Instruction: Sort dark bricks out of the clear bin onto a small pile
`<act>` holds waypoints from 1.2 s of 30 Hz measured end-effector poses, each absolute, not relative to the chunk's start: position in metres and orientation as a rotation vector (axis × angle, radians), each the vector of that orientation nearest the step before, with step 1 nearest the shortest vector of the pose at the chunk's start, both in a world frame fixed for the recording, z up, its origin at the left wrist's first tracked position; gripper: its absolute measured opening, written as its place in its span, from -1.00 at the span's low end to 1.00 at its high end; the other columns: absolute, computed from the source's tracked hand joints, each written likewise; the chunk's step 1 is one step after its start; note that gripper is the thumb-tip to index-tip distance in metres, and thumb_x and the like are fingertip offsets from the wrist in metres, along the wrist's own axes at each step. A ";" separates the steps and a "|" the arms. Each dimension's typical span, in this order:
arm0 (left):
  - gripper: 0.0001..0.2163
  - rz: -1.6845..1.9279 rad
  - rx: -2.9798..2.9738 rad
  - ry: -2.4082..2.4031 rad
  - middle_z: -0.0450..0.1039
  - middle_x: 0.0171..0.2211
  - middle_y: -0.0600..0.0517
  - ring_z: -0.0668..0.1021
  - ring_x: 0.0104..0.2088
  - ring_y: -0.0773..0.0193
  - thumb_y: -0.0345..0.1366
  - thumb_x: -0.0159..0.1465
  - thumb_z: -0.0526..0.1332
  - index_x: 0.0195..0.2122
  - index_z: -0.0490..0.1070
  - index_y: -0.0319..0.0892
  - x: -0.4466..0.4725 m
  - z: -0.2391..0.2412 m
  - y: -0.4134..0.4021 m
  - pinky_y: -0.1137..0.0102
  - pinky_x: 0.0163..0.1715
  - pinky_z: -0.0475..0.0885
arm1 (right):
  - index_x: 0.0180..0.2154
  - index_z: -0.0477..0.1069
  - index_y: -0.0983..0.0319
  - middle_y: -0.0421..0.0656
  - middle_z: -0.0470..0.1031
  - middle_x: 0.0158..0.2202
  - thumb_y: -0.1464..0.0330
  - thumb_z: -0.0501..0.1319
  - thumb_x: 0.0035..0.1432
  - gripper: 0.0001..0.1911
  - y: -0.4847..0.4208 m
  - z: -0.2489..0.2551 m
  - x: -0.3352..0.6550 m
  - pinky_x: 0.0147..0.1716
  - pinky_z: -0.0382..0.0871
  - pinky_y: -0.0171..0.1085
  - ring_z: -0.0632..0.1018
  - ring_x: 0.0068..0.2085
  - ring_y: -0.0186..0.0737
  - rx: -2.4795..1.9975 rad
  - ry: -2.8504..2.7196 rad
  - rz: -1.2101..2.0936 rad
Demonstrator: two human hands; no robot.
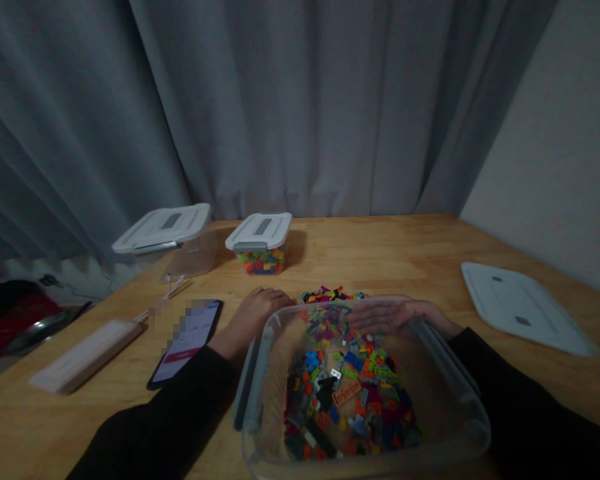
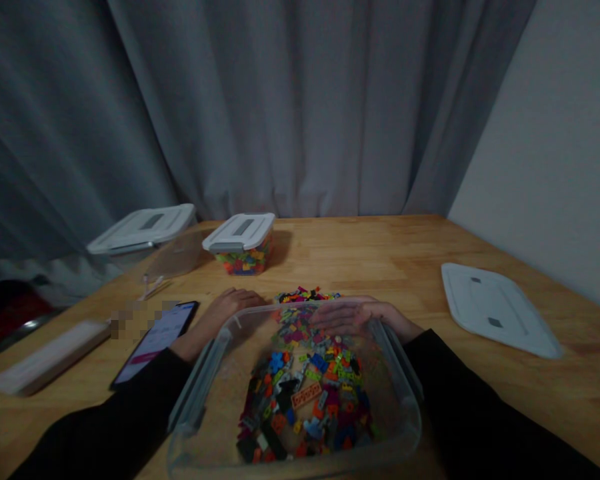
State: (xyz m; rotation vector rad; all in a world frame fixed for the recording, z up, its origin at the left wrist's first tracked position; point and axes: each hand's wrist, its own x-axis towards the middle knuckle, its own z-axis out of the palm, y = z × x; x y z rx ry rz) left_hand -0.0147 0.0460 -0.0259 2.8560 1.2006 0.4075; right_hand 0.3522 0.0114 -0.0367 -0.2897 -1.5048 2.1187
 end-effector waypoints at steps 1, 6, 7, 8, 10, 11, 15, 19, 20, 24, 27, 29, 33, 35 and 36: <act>-0.80 0.414 2.844 1.202 0.61 -0.09 -0.05 0.57 -0.06 0.06 -0.29 0.30 0.25 -0.07 0.55 -0.05 -0.014 -0.025 0.045 0.22 -0.08 0.26 | 0.21 0.36 0.28 0.00 0.40 0.25 0.43 0.14 -0.03 -0.31 0.011 -0.037 0.352 0.32 0.15 0.06 0.37 0.29 0.06 -0.294 -1.506 2.124; -0.79 0.494 2.723 1.208 0.61 -0.07 -0.05 0.56 -0.03 0.03 -0.30 0.25 0.29 -0.08 0.57 -0.04 -0.012 -0.017 0.038 0.19 -0.03 0.25 | 0.21 0.37 0.29 0.01 0.41 0.24 0.44 0.12 -0.04 -0.30 0.012 -0.040 0.353 0.30 0.18 0.04 0.41 0.27 0.03 -0.278 -1.501 2.099; -0.79 0.520 2.684 1.207 0.62 -0.07 -0.05 0.56 -0.03 0.03 -0.30 0.25 0.29 -0.09 0.57 -0.05 -0.011 -0.014 0.036 0.19 -0.01 0.25 | 0.20 0.37 0.29 0.01 0.41 0.24 0.43 0.12 -0.04 -0.30 0.012 -0.041 0.353 0.30 0.18 0.04 0.41 0.27 0.04 -0.273 -1.499 2.092; -0.80 0.547 2.644 1.203 0.62 -0.08 -0.05 0.57 -0.04 0.04 -0.30 0.25 0.29 -0.10 0.58 -0.06 -0.010 -0.011 0.034 0.20 0.00 0.27 | 0.20 0.37 0.29 0.01 0.41 0.24 0.43 0.12 -0.04 -0.30 0.012 -0.041 0.353 0.30 0.18 0.05 0.41 0.27 0.04 -0.273 -1.500 2.087; -0.81 0.617 2.527 1.187 0.63 -0.11 -0.05 0.59 -0.09 0.09 -0.27 0.25 0.29 -0.12 0.59 -0.09 -0.007 -0.005 0.030 0.24 -0.03 0.34 | 0.20 0.37 0.28 -0.01 0.42 0.23 0.42 0.12 -0.04 -0.31 0.011 -0.039 0.352 0.30 0.17 0.06 0.40 0.28 0.05 -0.296 -1.506 2.085; -0.80 0.665 2.446 1.184 0.64 -0.13 -0.05 0.60 -0.12 0.11 -0.25 0.24 0.29 -0.13 0.59 -0.12 -0.005 -0.003 0.028 0.27 -0.07 0.38 | 0.20 0.38 0.27 -0.02 0.42 0.23 0.41 0.13 -0.03 -0.32 0.010 -0.037 0.352 0.30 0.17 0.06 0.39 0.28 0.05 -0.317 -1.511 2.085; -0.73 0.864 2.108 1.258 0.66 -0.22 -0.09 0.63 -0.24 0.15 -0.10 0.25 0.28 -0.22 0.60 -0.21 0.002 0.003 0.025 0.34 -0.25 0.46 | 0.19 0.38 0.30 0.01 0.41 0.23 0.41 0.13 -0.03 -0.32 0.004 -0.028 0.350 0.31 0.14 0.05 0.37 0.29 0.06 -0.366 -1.524 2.091; -0.69 0.956 1.928 1.306 0.66 -0.25 -0.09 0.63 -0.27 0.16 -0.04 0.20 0.33 -0.24 0.61 -0.20 0.006 0.006 0.026 0.33 -0.27 0.47 | 0.20 0.36 0.37 0.07 0.41 0.23 0.41 0.11 -0.02 -0.32 -0.001 -0.023 0.349 0.31 0.13 0.08 0.38 0.28 0.09 -0.371 -1.496 2.070; -0.71 0.981 1.875 1.296 0.66 -0.25 -0.08 0.63 -0.25 0.17 -0.05 0.19 0.34 -0.24 0.62 -0.19 0.006 0.006 0.026 0.33 -0.24 0.47 | 0.20 0.36 0.36 0.06 0.42 0.22 0.41 0.12 -0.02 -0.32 -0.001 -0.023 0.349 0.31 0.14 0.08 0.38 0.28 0.08 -0.368 -1.501 2.073; -0.78 1.130 1.576 1.095 0.64 -0.27 -0.04 0.59 -0.25 0.23 -0.16 0.10 0.45 -0.32 0.62 -0.17 0.003 0.006 0.024 0.33 -0.15 0.44 | 0.21 0.35 0.31 0.02 0.40 0.25 0.41 0.12 -0.01 -0.32 0.002 -0.027 0.350 0.32 0.13 0.07 0.38 0.28 0.05 -0.356 -1.523 2.077; -0.79 1.188 1.486 0.980 0.60 -0.20 -0.03 0.57 -0.17 0.23 -0.14 0.04 0.48 -0.39 0.61 -0.15 0.000 0.006 0.021 0.31 -0.09 0.42 | 0.21 0.35 0.29 0.01 0.39 0.25 0.40 0.12 0.01 -0.33 0.005 -0.029 0.350 0.32 0.12 0.09 0.37 0.29 0.06 -0.328 -1.536 2.078; -0.76 1.157 1.476 0.908 0.57 -0.13 -0.05 0.55 -0.12 0.19 -0.11 0.00 0.49 -0.46 0.59 -0.16 -0.001 0.009 0.018 0.25 -0.04 0.41 | 0.20 0.36 0.26 -0.02 0.40 0.25 0.39 0.13 0.00 -0.34 0.006 -0.029 0.350 0.32 0.11 0.10 0.36 0.30 0.05 -0.290 -1.550 2.096; -0.75 0.961 1.498 0.722 0.51 -0.03 -0.08 0.53 -0.14 0.17 -0.12 -0.06 0.52 -0.52 0.59 -0.17 -0.002 0.016 0.011 0.15 -0.02 0.39 | 0.21 0.35 0.30 0.01 0.38 0.26 0.39 0.12 0.01 -0.32 0.004 -0.026 0.349 0.33 0.11 0.08 0.36 0.30 0.05 -0.293 -1.541 2.095; -0.76 0.871 1.539 0.669 0.50 -0.01 -0.09 0.52 -0.08 0.11 -0.12 -0.06 0.52 -0.54 0.59 -0.16 -0.002 0.019 0.008 0.11 0.02 0.37 | 0.21 0.35 0.33 0.05 0.38 0.25 0.39 0.12 0.00 -0.32 0.002 -0.025 0.349 0.32 0.12 0.08 0.38 0.28 0.07 -0.324 -1.531 2.081; -0.76 0.834 1.562 0.649 0.49 0.00 -0.10 0.51 -0.03 0.07 -0.12 -0.06 0.52 -0.54 0.59 -0.16 -0.002 0.021 0.007 0.09 0.04 0.35 | 0.21 0.35 0.33 0.05 0.39 0.25 0.39 0.12 0.00 -0.32 0.001 -0.025 0.350 0.32 0.12 0.09 0.39 0.28 0.07 -0.337 -1.526 2.076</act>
